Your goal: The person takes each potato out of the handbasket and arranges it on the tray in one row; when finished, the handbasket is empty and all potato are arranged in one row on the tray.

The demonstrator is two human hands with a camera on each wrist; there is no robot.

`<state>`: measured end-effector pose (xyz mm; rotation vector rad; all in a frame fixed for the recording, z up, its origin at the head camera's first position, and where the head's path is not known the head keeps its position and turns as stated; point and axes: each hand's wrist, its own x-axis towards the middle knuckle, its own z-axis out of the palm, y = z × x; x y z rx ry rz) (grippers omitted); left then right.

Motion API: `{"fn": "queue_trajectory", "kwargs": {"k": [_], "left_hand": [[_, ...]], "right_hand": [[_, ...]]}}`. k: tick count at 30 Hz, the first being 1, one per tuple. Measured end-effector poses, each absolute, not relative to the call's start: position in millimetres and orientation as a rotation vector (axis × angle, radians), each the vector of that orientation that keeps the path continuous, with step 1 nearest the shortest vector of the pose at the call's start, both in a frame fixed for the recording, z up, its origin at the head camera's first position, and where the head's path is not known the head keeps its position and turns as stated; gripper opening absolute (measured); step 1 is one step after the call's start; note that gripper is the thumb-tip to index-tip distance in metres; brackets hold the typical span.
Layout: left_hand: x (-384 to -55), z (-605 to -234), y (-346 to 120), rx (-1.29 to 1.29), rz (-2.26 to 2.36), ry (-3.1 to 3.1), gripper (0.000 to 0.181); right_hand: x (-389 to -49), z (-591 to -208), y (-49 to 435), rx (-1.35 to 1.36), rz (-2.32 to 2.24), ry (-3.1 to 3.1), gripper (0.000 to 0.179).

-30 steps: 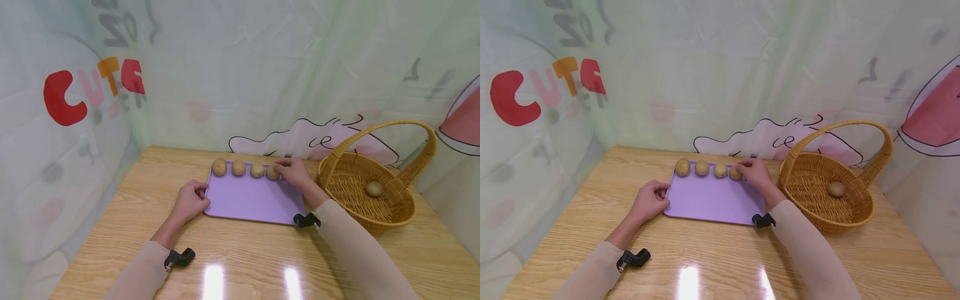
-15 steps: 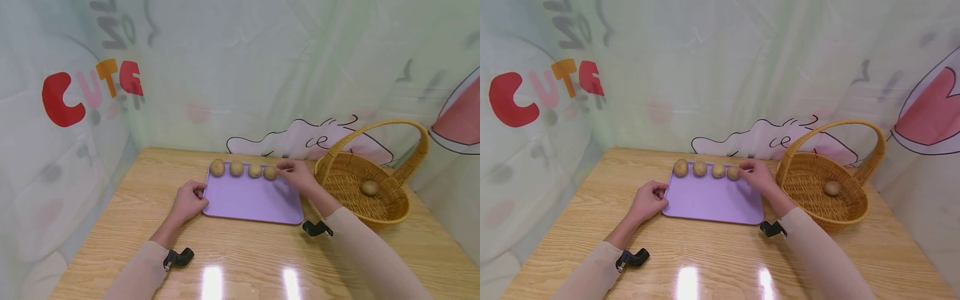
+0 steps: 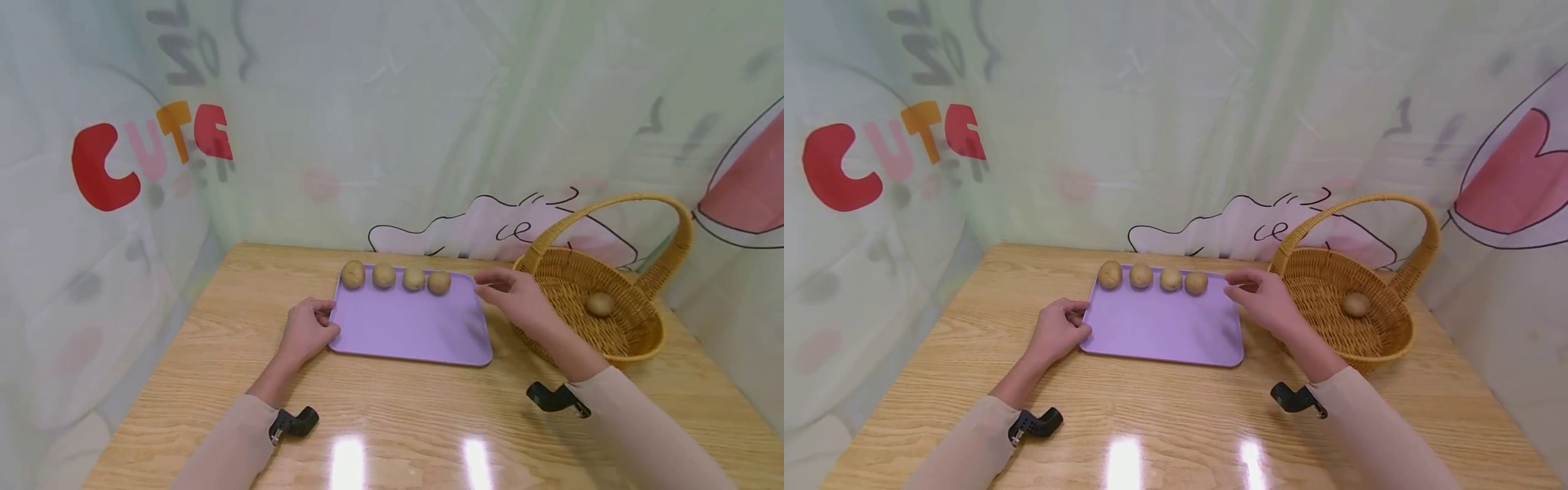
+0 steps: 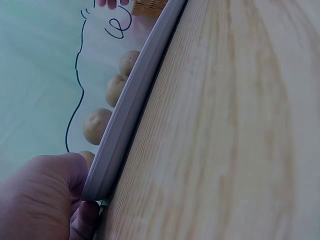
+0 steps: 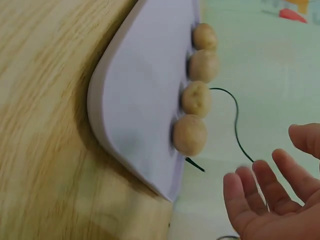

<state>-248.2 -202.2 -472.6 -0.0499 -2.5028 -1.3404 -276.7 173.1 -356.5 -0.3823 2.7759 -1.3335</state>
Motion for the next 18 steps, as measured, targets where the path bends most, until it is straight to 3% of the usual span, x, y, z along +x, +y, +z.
{"fn": "queue_trajectory", "kwargs": {"k": [10, 18], "left_hand": [[-246, -473, -203, -0.071, -1.347, -2.485, 0.041], [-245, -474, -203, -0.085, -1.331, -2.491, 0.041]], "right_hand": [[-252, -342, 225, -0.419, -1.778, 2.36, 0.037], [-255, -338, 279, -0.198, -1.956, 2.323, 0.038]]}}
